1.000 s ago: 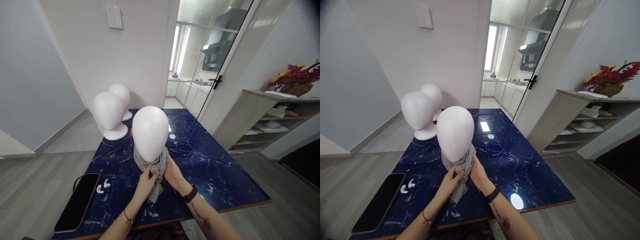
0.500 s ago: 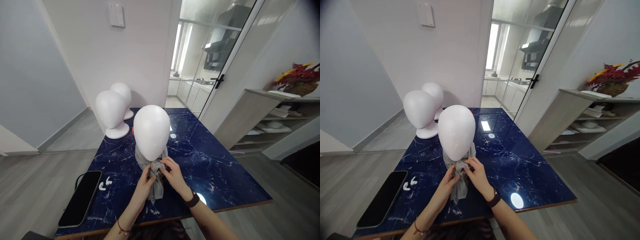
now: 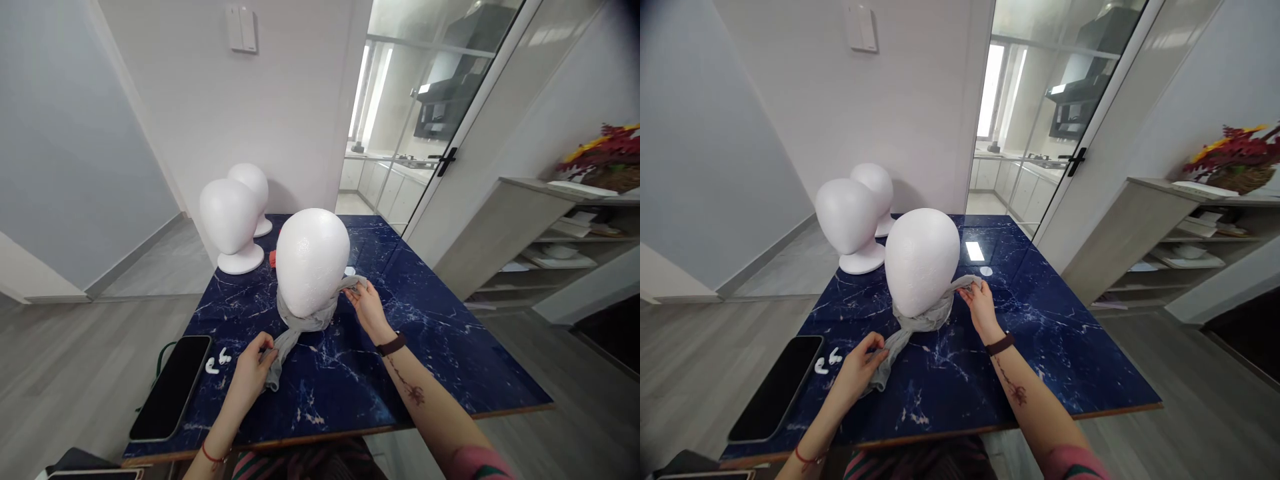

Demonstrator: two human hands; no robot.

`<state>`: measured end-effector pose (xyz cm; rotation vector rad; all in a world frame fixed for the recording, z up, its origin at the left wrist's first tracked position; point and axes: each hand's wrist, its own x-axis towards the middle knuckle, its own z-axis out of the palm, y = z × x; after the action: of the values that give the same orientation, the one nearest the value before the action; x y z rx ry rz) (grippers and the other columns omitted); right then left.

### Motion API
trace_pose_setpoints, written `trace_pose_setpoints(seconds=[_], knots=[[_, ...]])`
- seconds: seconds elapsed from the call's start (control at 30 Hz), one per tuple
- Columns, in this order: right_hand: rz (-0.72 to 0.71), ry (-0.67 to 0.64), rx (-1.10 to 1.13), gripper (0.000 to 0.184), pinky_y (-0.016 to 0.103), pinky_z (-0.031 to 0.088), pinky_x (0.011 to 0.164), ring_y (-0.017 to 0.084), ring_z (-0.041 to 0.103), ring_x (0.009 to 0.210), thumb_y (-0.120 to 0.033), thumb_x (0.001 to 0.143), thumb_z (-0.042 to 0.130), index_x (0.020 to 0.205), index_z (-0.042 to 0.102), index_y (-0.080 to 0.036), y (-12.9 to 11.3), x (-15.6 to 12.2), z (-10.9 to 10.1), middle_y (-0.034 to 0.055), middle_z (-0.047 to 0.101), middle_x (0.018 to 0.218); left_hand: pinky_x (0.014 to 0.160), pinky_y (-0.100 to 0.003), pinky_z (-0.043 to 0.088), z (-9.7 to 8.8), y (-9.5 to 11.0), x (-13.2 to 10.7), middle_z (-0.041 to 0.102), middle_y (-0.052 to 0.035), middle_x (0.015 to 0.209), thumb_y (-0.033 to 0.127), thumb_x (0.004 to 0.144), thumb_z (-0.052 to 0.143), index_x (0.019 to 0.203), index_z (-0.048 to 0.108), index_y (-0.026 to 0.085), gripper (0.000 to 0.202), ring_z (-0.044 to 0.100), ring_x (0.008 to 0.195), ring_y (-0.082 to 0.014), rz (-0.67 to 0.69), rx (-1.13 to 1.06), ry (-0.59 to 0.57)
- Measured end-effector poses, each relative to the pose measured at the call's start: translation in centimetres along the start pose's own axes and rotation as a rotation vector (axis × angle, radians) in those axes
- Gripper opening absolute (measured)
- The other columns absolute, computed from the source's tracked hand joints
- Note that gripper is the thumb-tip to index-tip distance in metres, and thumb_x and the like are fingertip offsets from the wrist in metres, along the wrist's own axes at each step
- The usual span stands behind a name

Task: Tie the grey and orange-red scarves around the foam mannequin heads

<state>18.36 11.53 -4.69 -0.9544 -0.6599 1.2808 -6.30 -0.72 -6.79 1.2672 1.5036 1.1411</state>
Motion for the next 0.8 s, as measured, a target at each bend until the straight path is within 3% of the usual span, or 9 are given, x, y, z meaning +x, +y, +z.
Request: trace_pose_setpoints(seconds=[0.1, 0.2, 0.27, 0.33, 0.4, 0.47, 0.63, 0.73, 0.8], knots=[[-0.185, 0.056, -0.101, 0.016, 0.028, 0.050, 0.069, 0.013, 0.060, 0.072, -0.031, 0.077, 0.054, 0.088, 0.049, -0.020, -0.5, -1.5, -0.2, -0.0001, 0.060, 0.085, 0.073, -0.027, 0.046, 1.1, 0.6, -0.1, 0.065, -0.0025, 0.080, 0.031, 0.070, 0.061, 0.079, 0.063, 0.019, 0.015, 0.059, 0.077, -0.0174, 0.015, 0.048, -0.142], [-0.586, -0.029, -0.497, 0.013, 0.031, 0.048, 0.074, 0.015, 0.058, 0.079, -0.025, 0.085, 0.045, 0.096, 0.051, -0.021, -0.1, -6.2, -0.4, 0.0029, 0.060, 0.090, 0.086, -0.031, 0.044, 2.9, 1.1, -0.1, 0.069, -0.0071, 0.094, 0.031, 0.072, 0.060, 0.091, 0.067, 0.017, 0.024, 0.060, 0.092, -0.0217, 0.011, -0.034, -0.277], [-0.888, -0.350, -0.768, 0.018, 0.033, 0.046, 0.082, 0.017, 0.056, 0.092, -0.016, 0.085, 0.043, 0.100, 0.053, -0.022, 0.5, -9.9, -0.6, 0.0055, 0.060, 0.100, 0.089, -0.032, 0.043, 4.1, 1.3, 0.1, 0.069, -0.0081, 0.098, 0.030, 0.072, 0.059, 0.094, 0.068, 0.016, 0.027, 0.061, 0.094, -0.0225, -0.006, -0.135, -0.332], [-1.077, -0.759, -0.979, 0.023, 0.034, 0.043, 0.090, 0.017, 0.053, 0.103, -0.010, 0.084, 0.044, 0.100, 0.054, -0.023, 1.3, -12.8, -0.6, 0.0056, 0.059, 0.110, 0.087, -0.032, 0.045, 5.0, 1.4, 0.3, 0.070, -0.0079, 0.096, 0.028, 0.070, 0.059, 0.095, 0.068, 0.015, 0.030, 0.062, 0.089, -0.0219, -0.069, -0.246, -0.348], [-1.109, -1.024, -1.164, 0.022, 0.035, 0.040, 0.094, 0.018, 0.049, 0.109, -0.010, 0.084, 0.046, 0.099, 0.055, -0.023, 2.0, -14.5, -0.6, 0.0034, 0.060, 0.112, 0.083, -0.032, 0.046, 5.5, 1.6, 0.6, 0.071, -0.0073, 0.093, 0.024, 0.070, 0.057, 0.099, 0.067, 0.014, 0.032, 0.062, 0.083, -0.0201, -0.157, -0.333, -0.346], [-1.030, -1.125, -1.315, 0.020, 0.037, 0.037, 0.098, 0.019, 0.047, 0.112, -0.015, 0.084, 0.050, 0.101, 0.056, -0.023, 2.2, -15.1, -0.9, 0.0027, 0.061, 0.111, 0.083, -0.032, 0.046, 5.7, 1.8, 0.8, 0.071, -0.0067, 0.094, 0.023, 0.072, 0.053, 0.102, 0.066, 0.014, 0.034, 0.062, 0.081, -0.0185, -0.205, -0.382, -0.350], [-0.867, -1.034, -1.301, 0.040, 0.044, 0.030, 0.104, 0.021, 0.048, 0.111, -0.020, 0.076, 0.056, 0.116, 0.051, -0.023, 0.9, -14.7, -2.6, 0.0051, 0.055, 0.123, 0.092, -0.035, 0.041, 4.0, 2.2, 1.0, 0.069, -0.0065, 0.098, 0.026, 0.075, 0.049, 0.095, 0.069, 0.017, 0.030, 0.060, 0.093, -0.0206, -0.086, -0.197, -0.358], [-0.844, -0.613, -1.033, 0.026, 0.038, 0.040, 0.092, 0.019, 0.055, 0.098, -0.022, 0.081, 0.051, 0.107, 0.053, -0.020, 0.1, -14.1, -3.1, 0.0075, 0.060, 0.107, 0.093, -0.036, 0.039, 2.1, 2.2, 1.4, 0.067, -0.0075, 0.095, 0.033, 0.076, 0.050, 0.081, 0.070, 0.018, 0.025, 0.058, 0.095, -0.0223, 0.064, 0.039, -0.176], [-0.662, -0.312, -0.909, 0.013, 0.030, 0.044, 0.077, 0.017, 0.057, 0.083, -0.025, 0.086, 0.048, 0.094, 0.056, -0.019, 0.1, -13.3, -2.5, 0.0052, 0.062, 0.088, 0.088, -0.035, 0.040, 1.3, 2.4, 1.7, 0.066, -0.0077, 0.090, 0.040, 0.076, 0.052, 0.078, 0.069, 0.018, 0.028, 0.058, 0.090, -0.0222, 0.082, 0.110, -0.087]])
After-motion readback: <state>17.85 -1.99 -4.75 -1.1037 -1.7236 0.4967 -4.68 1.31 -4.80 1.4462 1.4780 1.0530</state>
